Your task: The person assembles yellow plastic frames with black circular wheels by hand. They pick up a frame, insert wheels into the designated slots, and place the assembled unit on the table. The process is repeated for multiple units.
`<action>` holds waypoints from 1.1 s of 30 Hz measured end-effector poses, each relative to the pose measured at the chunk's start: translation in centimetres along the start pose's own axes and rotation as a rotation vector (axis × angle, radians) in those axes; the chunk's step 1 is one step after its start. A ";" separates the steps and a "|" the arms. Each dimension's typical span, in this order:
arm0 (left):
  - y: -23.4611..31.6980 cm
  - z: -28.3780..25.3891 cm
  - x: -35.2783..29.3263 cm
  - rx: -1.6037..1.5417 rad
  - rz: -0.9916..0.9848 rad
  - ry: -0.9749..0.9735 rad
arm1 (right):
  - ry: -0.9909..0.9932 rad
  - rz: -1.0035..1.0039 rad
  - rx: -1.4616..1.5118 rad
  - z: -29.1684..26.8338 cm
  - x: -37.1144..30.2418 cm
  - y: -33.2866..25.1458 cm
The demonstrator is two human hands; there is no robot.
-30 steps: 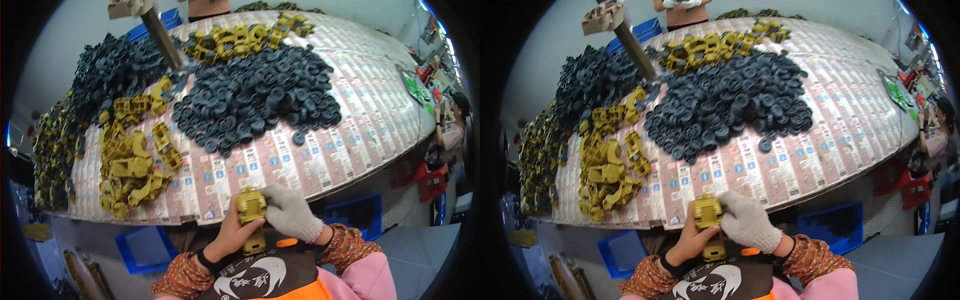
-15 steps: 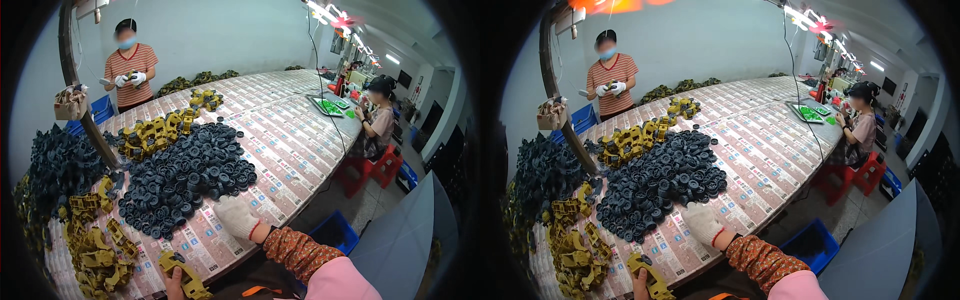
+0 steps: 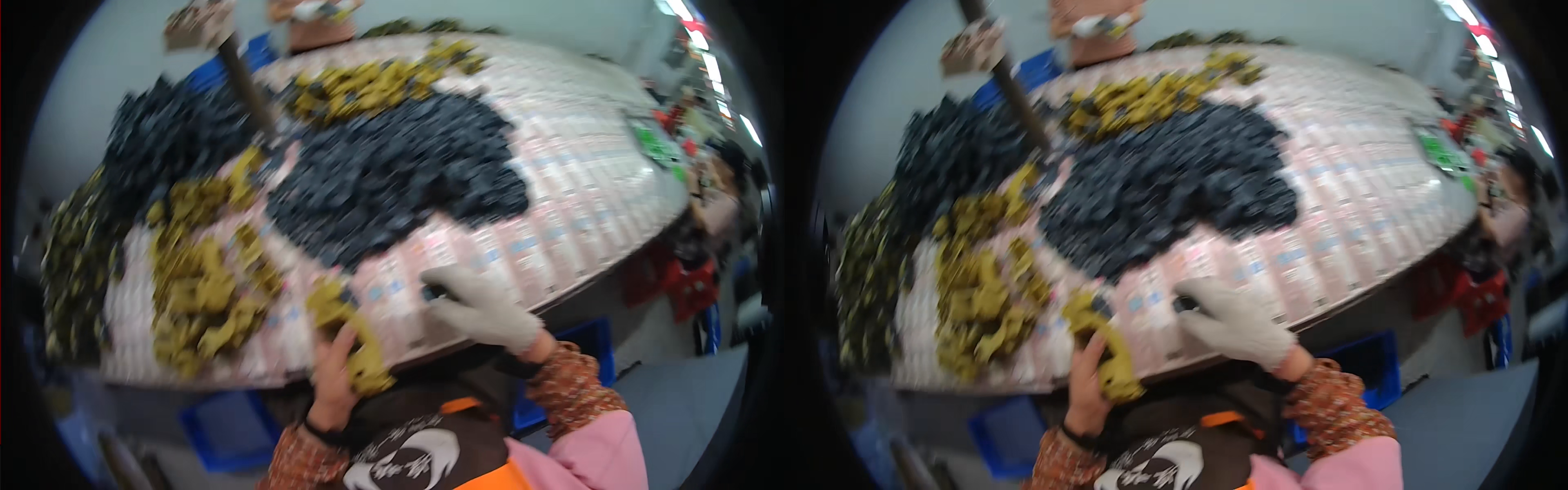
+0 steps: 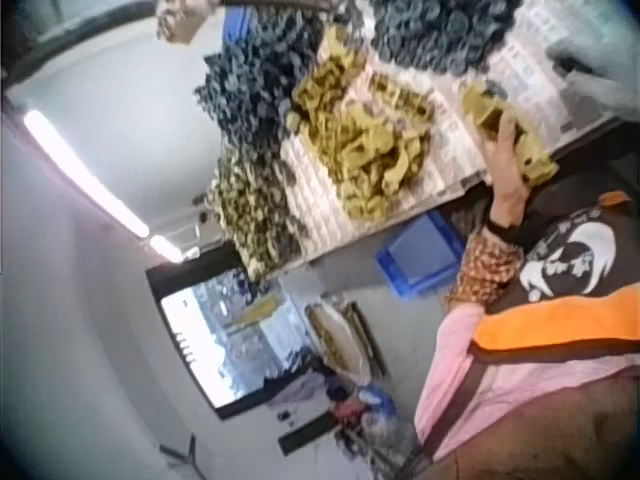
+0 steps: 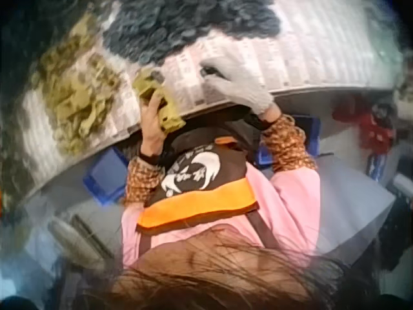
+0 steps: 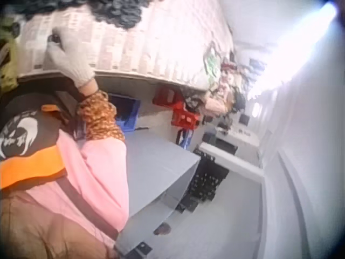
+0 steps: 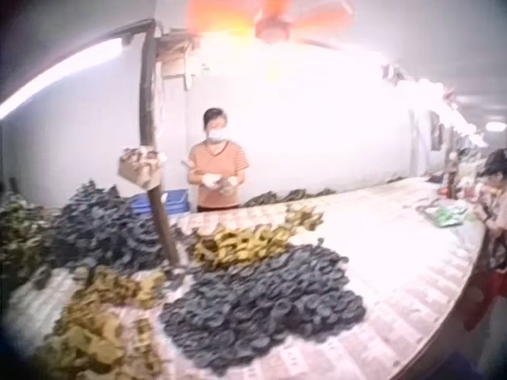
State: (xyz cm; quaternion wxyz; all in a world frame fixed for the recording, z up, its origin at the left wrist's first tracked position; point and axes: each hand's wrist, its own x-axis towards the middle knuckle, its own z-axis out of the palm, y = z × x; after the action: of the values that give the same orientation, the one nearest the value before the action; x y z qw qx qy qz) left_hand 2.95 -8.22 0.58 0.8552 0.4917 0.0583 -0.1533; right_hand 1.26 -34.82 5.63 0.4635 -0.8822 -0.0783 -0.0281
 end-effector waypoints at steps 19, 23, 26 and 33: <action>-0.2 0.3 -0.1 -0.061 0.099 0.027 | -0.218 0.458 0.783 7.2 -3.9 -3.3; -0.6 0.6 -0.4 -0.003 0.152 0.062 | -0.156 0.471 0.760 7.8 -3.8 -3.7; -1.0 0.5 -0.4 0.064 0.251 0.090 | -0.095 0.375 0.508 8.3 -4.4 -4.2; -1.8 0.0 -1.5 0.223 0.403 -0.267 | -0.054 0.028 0.048 9.1 -5.2 -4.6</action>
State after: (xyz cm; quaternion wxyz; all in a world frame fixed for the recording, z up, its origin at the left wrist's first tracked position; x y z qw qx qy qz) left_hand 0.95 -8.80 -0.52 0.8091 0.5600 -0.1715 -0.0490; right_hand -4.79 -25.31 3.55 0.4826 -0.8722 -0.0790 0.0040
